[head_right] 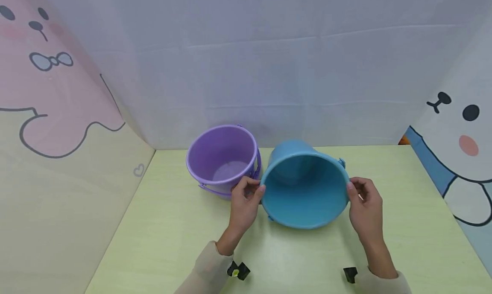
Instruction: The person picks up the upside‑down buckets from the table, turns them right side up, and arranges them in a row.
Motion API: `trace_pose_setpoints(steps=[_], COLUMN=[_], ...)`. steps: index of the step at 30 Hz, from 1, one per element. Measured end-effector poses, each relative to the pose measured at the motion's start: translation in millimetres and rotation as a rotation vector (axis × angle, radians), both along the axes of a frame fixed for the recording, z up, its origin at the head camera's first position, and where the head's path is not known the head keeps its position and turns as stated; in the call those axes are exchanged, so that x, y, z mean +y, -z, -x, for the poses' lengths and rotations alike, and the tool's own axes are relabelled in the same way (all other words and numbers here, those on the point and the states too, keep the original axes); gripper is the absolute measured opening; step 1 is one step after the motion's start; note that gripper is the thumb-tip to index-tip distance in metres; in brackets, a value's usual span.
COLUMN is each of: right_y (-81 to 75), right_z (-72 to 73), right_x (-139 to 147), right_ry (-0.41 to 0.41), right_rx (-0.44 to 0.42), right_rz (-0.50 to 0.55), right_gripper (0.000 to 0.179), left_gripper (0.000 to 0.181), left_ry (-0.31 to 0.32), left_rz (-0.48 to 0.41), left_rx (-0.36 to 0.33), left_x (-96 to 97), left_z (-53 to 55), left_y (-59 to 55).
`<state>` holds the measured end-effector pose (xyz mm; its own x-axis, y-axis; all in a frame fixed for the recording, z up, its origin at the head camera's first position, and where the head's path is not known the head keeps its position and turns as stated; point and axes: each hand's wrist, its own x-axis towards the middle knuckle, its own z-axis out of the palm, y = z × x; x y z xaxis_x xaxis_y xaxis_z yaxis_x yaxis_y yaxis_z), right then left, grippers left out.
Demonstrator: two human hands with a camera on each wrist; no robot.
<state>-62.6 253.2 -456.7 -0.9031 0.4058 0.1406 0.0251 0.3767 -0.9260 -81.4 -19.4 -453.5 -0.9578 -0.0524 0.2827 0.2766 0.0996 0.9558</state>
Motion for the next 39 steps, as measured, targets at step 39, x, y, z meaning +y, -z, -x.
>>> trace_pose_setpoints(steps=[39], right_y=[-19.6], right_z=[5.4], right_x=[15.3], right_ry=[-0.172], right_rx=[-0.064], right_rz=[0.042], right_gripper=[0.048], left_gripper=[0.052], left_ry=[0.148], left_rz=[-0.141], left_rx=[-0.087], left_x=[-3.9], left_z=[6.9], left_y=[-12.6])
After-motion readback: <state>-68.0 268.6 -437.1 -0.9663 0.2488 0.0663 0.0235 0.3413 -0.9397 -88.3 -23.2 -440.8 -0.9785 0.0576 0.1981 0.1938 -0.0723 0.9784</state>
